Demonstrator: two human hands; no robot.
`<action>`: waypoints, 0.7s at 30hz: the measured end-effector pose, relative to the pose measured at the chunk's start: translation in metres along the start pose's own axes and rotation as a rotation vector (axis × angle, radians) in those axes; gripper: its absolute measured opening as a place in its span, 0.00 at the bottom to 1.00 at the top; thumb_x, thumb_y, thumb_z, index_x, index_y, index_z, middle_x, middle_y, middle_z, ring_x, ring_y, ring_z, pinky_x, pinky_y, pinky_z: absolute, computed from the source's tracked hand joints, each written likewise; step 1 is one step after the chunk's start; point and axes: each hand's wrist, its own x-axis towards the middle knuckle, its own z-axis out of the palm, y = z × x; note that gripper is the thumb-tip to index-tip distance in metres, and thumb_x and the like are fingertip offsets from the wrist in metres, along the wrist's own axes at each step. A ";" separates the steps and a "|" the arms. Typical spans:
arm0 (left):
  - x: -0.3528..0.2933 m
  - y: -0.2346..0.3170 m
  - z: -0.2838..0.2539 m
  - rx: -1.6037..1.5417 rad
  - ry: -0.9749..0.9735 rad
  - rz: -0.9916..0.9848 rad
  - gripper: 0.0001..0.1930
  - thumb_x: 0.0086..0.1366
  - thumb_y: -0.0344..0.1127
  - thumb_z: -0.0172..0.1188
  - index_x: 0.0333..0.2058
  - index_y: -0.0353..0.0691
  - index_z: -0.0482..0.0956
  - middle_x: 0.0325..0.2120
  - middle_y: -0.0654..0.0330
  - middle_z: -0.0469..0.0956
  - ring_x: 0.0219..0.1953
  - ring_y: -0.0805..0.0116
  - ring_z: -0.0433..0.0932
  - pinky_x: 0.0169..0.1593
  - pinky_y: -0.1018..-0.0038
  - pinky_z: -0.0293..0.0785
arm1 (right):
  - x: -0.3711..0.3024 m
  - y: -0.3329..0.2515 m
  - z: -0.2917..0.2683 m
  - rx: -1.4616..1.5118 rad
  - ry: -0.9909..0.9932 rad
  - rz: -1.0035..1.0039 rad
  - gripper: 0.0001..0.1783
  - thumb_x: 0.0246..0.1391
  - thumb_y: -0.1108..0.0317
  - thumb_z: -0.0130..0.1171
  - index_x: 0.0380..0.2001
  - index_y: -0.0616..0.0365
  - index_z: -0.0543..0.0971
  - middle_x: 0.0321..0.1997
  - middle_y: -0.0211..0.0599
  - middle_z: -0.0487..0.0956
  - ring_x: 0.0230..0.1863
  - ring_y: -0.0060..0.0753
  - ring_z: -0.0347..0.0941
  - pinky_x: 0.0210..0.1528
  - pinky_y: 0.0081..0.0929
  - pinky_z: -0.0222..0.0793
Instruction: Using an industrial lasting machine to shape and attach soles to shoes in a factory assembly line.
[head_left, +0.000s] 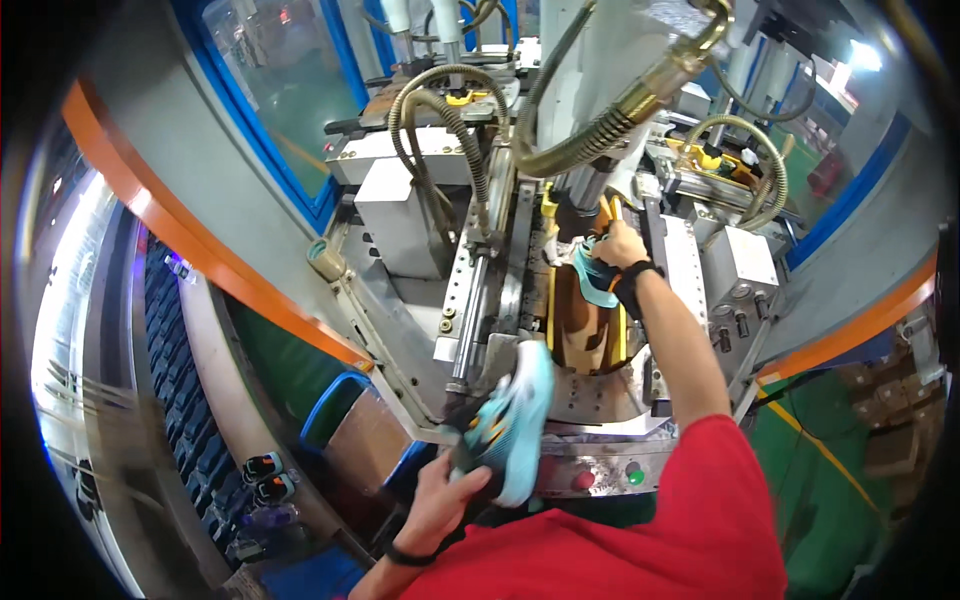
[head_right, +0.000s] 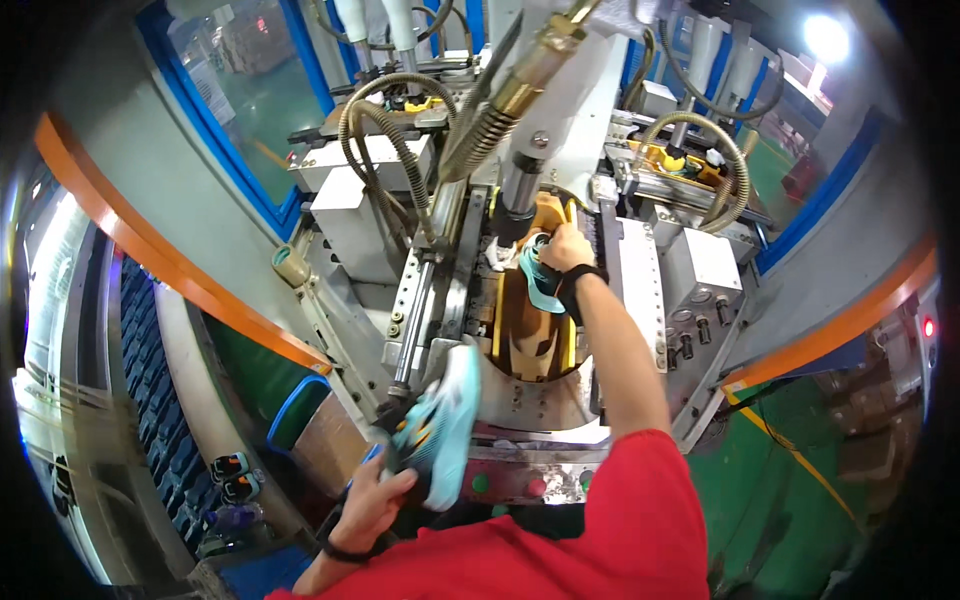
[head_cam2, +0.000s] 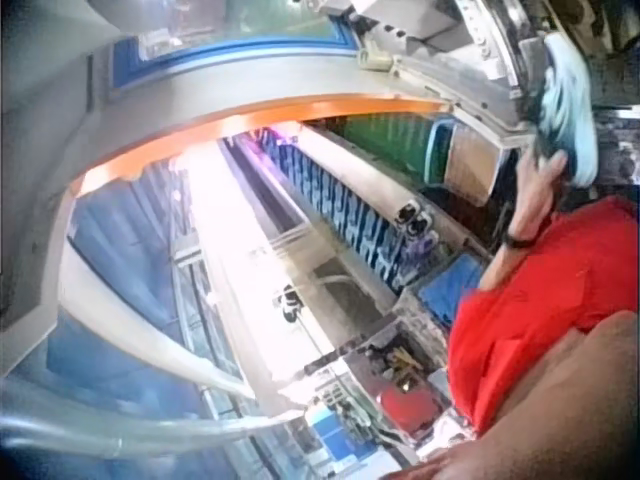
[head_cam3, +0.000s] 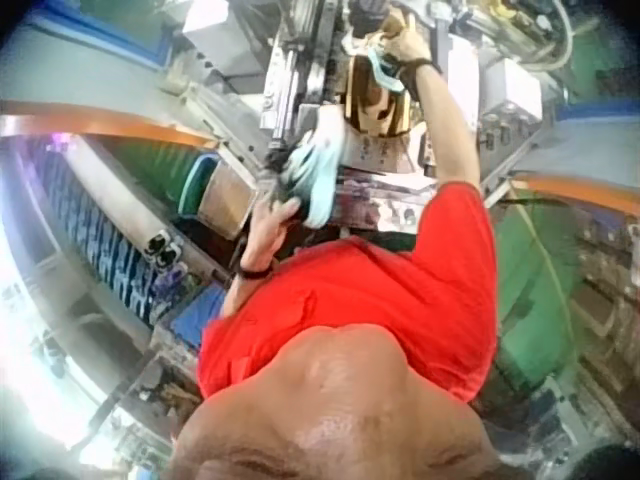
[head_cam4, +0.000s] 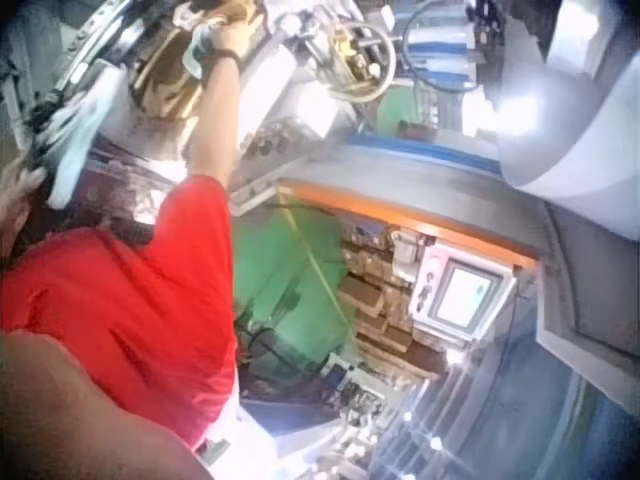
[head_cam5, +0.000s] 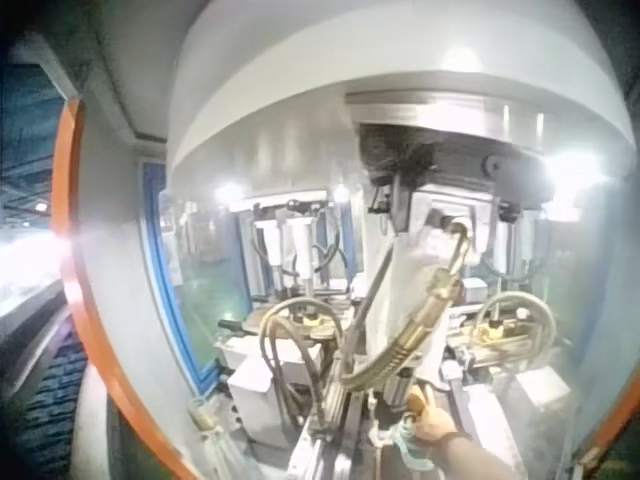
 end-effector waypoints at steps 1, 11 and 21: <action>-0.020 0.005 -0.003 0.021 0.094 0.097 0.25 0.56 0.22 0.63 0.54 0.28 0.71 0.45 0.58 0.77 0.45 0.70 0.77 0.54 0.71 0.72 | 0.009 0.000 0.029 -0.028 0.015 -0.015 0.21 0.44 0.64 0.58 0.41 0.65 0.74 0.39 0.59 0.80 0.45 0.58 0.78 0.48 0.43 0.75; -0.114 -0.056 -0.065 -0.218 0.545 0.388 0.17 0.63 0.27 0.59 0.49 0.29 0.71 0.40 0.56 0.79 0.36 0.67 0.81 0.37 0.73 0.79 | -0.073 -0.008 0.044 -0.011 0.230 -0.310 0.35 0.48 0.66 0.58 0.59 0.64 0.59 0.30 0.52 0.78 0.37 0.57 0.78 0.42 0.50 0.75; -0.110 -0.076 -0.013 -0.227 0.597 0.301 0.10 0.64 0.34 0.61 0.41 0.39 0.74 0.35 0.59 0.79 0.34 0.64 0.81 0.33 0.70 0.78 | -0.365 0.019 0.143 0.350 -0.336 -0.667 0.10 0.51 0.66 0.57 0.38 0.54 0.76 0.42 0.41 0.73 0.41 0.46 0.74 0.40 0.43 0.74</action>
